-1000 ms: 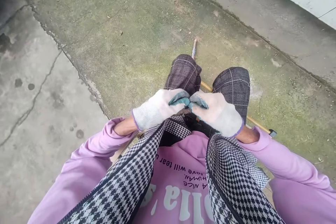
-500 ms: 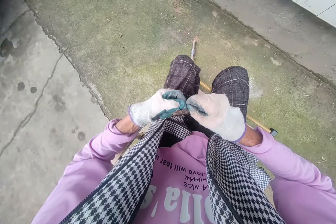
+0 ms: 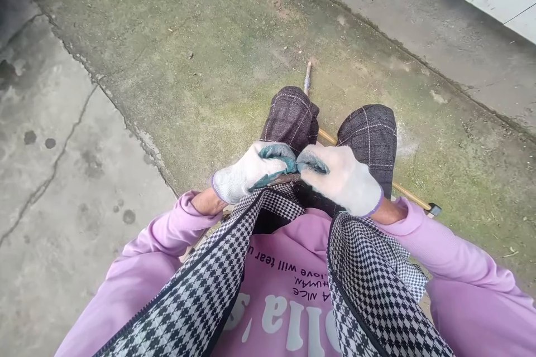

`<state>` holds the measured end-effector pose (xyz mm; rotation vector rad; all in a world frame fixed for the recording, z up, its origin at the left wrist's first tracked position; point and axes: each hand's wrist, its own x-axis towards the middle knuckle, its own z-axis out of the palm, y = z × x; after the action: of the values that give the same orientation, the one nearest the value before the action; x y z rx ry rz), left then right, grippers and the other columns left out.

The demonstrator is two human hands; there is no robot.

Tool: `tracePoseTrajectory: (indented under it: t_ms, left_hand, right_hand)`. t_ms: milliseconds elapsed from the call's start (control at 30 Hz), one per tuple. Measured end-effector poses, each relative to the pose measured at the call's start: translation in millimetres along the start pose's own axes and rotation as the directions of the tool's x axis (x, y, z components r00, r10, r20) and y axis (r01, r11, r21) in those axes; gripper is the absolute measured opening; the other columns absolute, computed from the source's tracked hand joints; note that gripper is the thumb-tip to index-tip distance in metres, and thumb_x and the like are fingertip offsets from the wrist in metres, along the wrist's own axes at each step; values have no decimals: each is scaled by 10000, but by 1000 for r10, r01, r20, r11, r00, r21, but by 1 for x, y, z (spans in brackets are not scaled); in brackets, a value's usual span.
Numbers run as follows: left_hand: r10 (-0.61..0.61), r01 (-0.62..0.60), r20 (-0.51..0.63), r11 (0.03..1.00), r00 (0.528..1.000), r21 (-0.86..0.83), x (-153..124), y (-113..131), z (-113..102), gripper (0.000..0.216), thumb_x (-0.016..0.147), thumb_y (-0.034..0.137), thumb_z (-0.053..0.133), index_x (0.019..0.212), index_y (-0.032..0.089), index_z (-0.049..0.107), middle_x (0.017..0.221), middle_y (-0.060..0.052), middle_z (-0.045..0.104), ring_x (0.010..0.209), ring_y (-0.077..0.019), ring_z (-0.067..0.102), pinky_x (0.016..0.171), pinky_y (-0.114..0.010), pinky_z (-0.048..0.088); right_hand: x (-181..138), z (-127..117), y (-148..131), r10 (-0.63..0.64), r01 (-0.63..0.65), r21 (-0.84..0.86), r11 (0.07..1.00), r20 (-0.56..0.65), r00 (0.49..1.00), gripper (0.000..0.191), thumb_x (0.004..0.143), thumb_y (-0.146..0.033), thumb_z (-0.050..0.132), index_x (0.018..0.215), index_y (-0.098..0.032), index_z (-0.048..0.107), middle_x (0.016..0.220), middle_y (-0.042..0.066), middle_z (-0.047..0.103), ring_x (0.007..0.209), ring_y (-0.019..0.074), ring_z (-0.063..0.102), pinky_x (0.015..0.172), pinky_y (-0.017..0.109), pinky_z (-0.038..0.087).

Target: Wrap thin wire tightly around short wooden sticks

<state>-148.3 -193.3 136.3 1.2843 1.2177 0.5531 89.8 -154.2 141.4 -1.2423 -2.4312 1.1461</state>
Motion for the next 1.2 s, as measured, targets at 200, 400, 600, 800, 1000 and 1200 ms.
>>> tracePoseTrajectory:
  t_ms: [200, 400, 600, 800, 1000, 1200]
  left_hand:
    - [70, -70, -7, 997, 998, -34, -2, 2, 4, 105, 902, 247, 684, 823, 186, 715, 844, -3, 715, 786, -128, 635, 766, -256, 554]
    - [147, -146, -24, 988, 989, 42, -3, -10, 13, 151, 957, 303, 684, 896, 173, 731, 876, -7, 711, 790, -121, 605, 778, -264, 538]
    - [120, -115, -50, 989, 991, 90, -4, -11, 13, 138, 972, 285, 691, 945, 172, 765, 934, -33, 760, 847, -141, 663, 829, -271, 573]
    - [133, -124, -50, 980, 990, 153, -1, -6, 14, 131, 971, 252, 686, 949, 162, 778, 914, -18, 772, 809, -131, 664, 800, -263, 562]
    - [168, -124, -116, 940, 979, 318, 8, -19, 3, 181, 1027, 241, 659, 1083, 164, 813, 1040, -43, 830, 931, -165, 766, 911, -297, 614]
    - [465, -177, -102, 518, 880, 837, -6, -21, 23, 335, 1130, 202, 571, 1395, 236, 774, 1437, -137, 765, 1252, -258, 742, 1064, -433, 609]
  right_hand:
    - [-4, -2, 11, 72, -75, 75, 994, 50, 996, 214, 955, -267, 668, 1025, -265, 870, 900, 33, 849, 758, 218, 767, 625, 305, 545]
    - [-6, -6, 12, 120, -126, 60, 990, 94, 988, 206, 924, -271, 674, 979, -248, 871, 813, 7, 818, 718, 194, 732, 620, 288, 515]
    - [-11, -8, 9, 117, -115, -29, 993, 99, 988, 213, 943, -260, 683, 1035, -284, 874, 919, 22, 837, 787, 218, 748, 690, 315, 547]
    - [-9, -7, 7, 206, -200, -82, 976, 84, 975, 204, 975, -276, 674, 1022, -291, 872, 899, 35, 832, 811, 246, 774, 702, 338, 553]
    - [-15, -24, 32, 216, -217, 47, 975, 28, 976, 222, 1022, -393, 685, 1042, -288, 880, 1059, 39, 889, 951, 282, 822, 845, 398, 626]
    - [-7, -31, 55, 226, -215, 97, 972, -109, 968, 136, 983, -331, 734, 1000, -311, 868, 1004, 47, 876, 915, 296, 808, 850, 419, 632]
